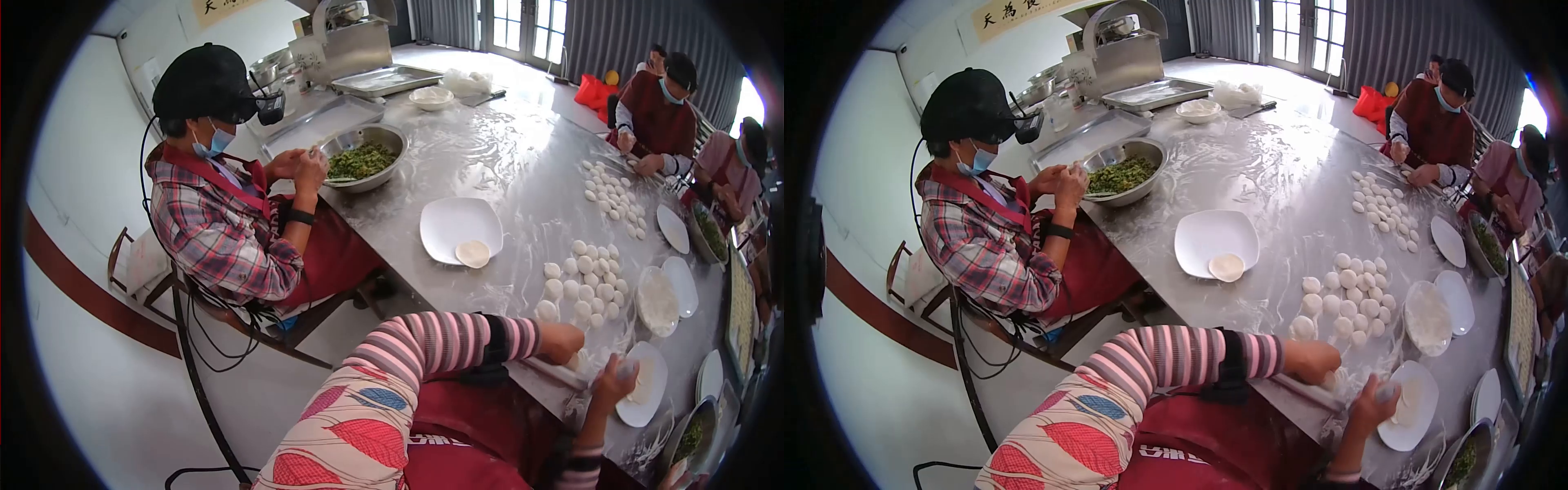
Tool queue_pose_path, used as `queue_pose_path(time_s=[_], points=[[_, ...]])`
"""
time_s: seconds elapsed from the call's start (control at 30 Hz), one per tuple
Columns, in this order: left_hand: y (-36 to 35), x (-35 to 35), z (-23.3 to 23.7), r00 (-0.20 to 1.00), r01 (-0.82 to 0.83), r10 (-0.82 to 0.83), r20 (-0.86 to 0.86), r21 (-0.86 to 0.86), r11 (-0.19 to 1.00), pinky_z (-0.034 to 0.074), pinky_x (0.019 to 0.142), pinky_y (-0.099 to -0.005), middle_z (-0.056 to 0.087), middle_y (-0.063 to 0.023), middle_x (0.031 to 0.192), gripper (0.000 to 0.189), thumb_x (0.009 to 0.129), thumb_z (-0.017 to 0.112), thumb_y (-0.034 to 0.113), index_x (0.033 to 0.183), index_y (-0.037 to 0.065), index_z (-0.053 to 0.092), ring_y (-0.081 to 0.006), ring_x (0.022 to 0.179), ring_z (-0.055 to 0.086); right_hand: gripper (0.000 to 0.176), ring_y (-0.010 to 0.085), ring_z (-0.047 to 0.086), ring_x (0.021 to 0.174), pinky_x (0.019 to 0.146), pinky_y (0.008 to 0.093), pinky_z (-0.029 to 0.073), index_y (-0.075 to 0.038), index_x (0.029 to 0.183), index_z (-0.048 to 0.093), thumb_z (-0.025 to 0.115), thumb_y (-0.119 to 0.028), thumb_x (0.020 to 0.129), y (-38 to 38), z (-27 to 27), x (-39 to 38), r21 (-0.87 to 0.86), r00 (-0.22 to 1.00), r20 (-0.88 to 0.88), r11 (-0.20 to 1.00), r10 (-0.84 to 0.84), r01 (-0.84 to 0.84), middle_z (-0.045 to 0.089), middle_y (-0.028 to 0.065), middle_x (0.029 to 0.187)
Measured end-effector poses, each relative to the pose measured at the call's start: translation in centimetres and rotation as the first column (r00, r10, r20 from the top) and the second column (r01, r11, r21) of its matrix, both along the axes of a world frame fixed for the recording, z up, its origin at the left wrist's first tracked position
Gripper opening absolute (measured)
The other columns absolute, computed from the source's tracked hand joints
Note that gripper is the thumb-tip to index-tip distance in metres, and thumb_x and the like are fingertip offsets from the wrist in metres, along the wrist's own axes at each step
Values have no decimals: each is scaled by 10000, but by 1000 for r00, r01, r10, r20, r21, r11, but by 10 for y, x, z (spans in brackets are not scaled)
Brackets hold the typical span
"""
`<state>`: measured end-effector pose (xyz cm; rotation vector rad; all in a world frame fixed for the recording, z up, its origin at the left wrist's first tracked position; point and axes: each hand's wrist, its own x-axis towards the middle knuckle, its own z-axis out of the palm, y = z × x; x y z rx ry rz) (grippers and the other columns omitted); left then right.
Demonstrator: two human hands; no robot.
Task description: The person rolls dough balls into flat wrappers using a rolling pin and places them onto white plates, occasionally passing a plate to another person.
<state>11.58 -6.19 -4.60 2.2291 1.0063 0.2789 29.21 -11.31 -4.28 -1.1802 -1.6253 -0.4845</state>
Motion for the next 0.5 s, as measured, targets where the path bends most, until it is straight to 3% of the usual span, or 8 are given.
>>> queue_pose_path(time_s=[0.03,0.07,0.17,0.23,0.33,0.4,0.47,0.5], points=[[-1,1,7,1000,-7,7,-21,14,1000,461,704,-436,616,-242,820,202,685,559,111,795,-39,637,-387,806,598,218,93,418,398,363,237,333,-53,716,427,631,-74,790,12,3,-6,-242,912,-407,956,54,-165,437,20,527],[-2,2,9,1000,-7,8,-19,20,1000,461,704,-436,616,-242,820,202,685,559,111,795,-39,637,-387,806,598,233,82,422,440,403,246,353,-46,711,418,640,-63,778,18,7,-9,-373,669,-743,836,-10,-402,433,23,549],[4,4,4,994,56,-53,-92,41,998,468,705,-424,618,-234,807,199,675,563,111,789,-36,634,-384,806,599,217,86,429,439,400,246,351,-41,717,428,636,-62,772,-7,-5,2,-398,724,-688,860,-50,-319,449,26,556],[8,-1,-15,1000,7,-7,-4,32,999,467,707,-423,618,-234,807,199,675,565,111,796,-32,634,-383,809,599,215,94,436,436,398,247,350,-38,719,430,639,-61,768,-23,-5,1,-406,725,-683,870,-86,-279,455,29,557],[-4,-8,-1,998,10,-2,70,-113,994,464,713,-422,617,-238,817,205,679,571,112,819,-25,634,-381,819,596,205,119,443,443,419,261,365,-33,712,430,628,-46,764,-42,6,-5,-454,608,-778,811,-159,-369,463,35,552],[-8,-1,8,999,7,-8,44,28,1000,463,707,-425,617,-238,830,206,681,575,122,815,-22,636,-383,821,596,213,147,461,472,464,276,386,-37,697,431,634,-38,758,6,-12,4,-101,980,-193,993,39,-59,465,57,554],[-1,6,-1,998,-40,38,52,42,998,463,658,-444,607,-253,767,216,660,586,156,741,-39,635,-397,746,598,186,160,494,536,513,287,405,-37,728,475,660,-44,753,25,-15,6,-395,783,-621,877,-34,-274,488,85,605],[0,3,8,997,1,-2,77,18,1000,462,637,-452,602,-258,737,226,651,587,167,713,-46,632,-401,711,599,150,166,499,521,490,278,403,-59,782,511,657,-39,754,18,-11,8,-372,870,-493,905,-5,-206,501,66,620]])
